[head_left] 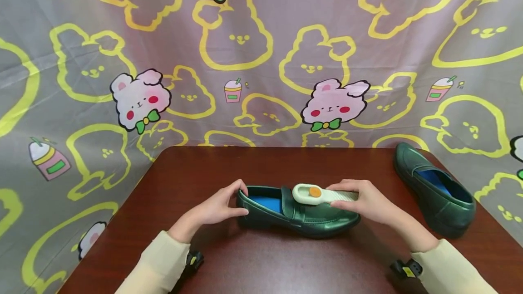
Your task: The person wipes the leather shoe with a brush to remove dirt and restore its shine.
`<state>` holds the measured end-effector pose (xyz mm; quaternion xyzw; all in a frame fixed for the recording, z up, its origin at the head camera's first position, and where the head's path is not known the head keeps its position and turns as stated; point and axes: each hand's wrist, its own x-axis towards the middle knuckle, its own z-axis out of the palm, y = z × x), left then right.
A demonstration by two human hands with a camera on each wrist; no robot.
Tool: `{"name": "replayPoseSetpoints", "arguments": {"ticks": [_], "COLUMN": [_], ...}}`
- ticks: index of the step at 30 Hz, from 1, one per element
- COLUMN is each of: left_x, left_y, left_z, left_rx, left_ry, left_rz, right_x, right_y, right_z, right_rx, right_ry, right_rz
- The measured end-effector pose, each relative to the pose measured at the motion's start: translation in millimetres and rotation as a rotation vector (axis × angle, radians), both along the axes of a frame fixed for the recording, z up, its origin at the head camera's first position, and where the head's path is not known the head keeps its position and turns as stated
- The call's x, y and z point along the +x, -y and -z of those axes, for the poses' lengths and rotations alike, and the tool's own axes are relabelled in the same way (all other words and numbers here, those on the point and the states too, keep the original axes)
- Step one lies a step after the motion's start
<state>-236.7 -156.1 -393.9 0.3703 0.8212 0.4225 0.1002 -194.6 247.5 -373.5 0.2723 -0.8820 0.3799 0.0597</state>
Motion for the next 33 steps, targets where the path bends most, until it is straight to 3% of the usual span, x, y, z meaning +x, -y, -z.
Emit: {"name": "replayPoseSetpoints", "arguments": {"ticks": [4,11,14,18,22,25,29,33], "left_x": [-0.8,-0.6,0.5,0.4,0.0,-0.3,-0.1,3.7], "left_y": [0,0,0,0,0,0,0,-1], "left_z": [0.2,2.3,3.2,2.0,0.9,0.9,1.2,-3.3], "left_rx": [0.005,0.001,-0.007,-0.003,0.003,0.003,-0.004,-0.002], "left_ry": [0.006,0.015,0.020,0.013,0.011,0.015,0.019,0.024], "left_rz": [0.000,-0.013,-0.012,-0.009,-0.010,-0.014,-0.017,-0.018], "right_x": [-0.8,-12.0,-8.1,0.8,4.4,1.3,-3.6,-0.7], "right_y": [-3,-14,-18,-18,-17,-20,-32,-40], "right_z": [2.3,8.2,7.5,2.1,-0.8,1.8,8.8,10.0], "right_rx": [0.020,0.138,0.132,0.040,0.062,0.120,0.174,0.144], "right_ry": [0.028,-0.032,-0.015,0.017,0.044,0.048,0.015,-0.037], "right_rz": [-0.040,0.180,0.221,0.144,0.063,0.107,0.232,0.255]}}
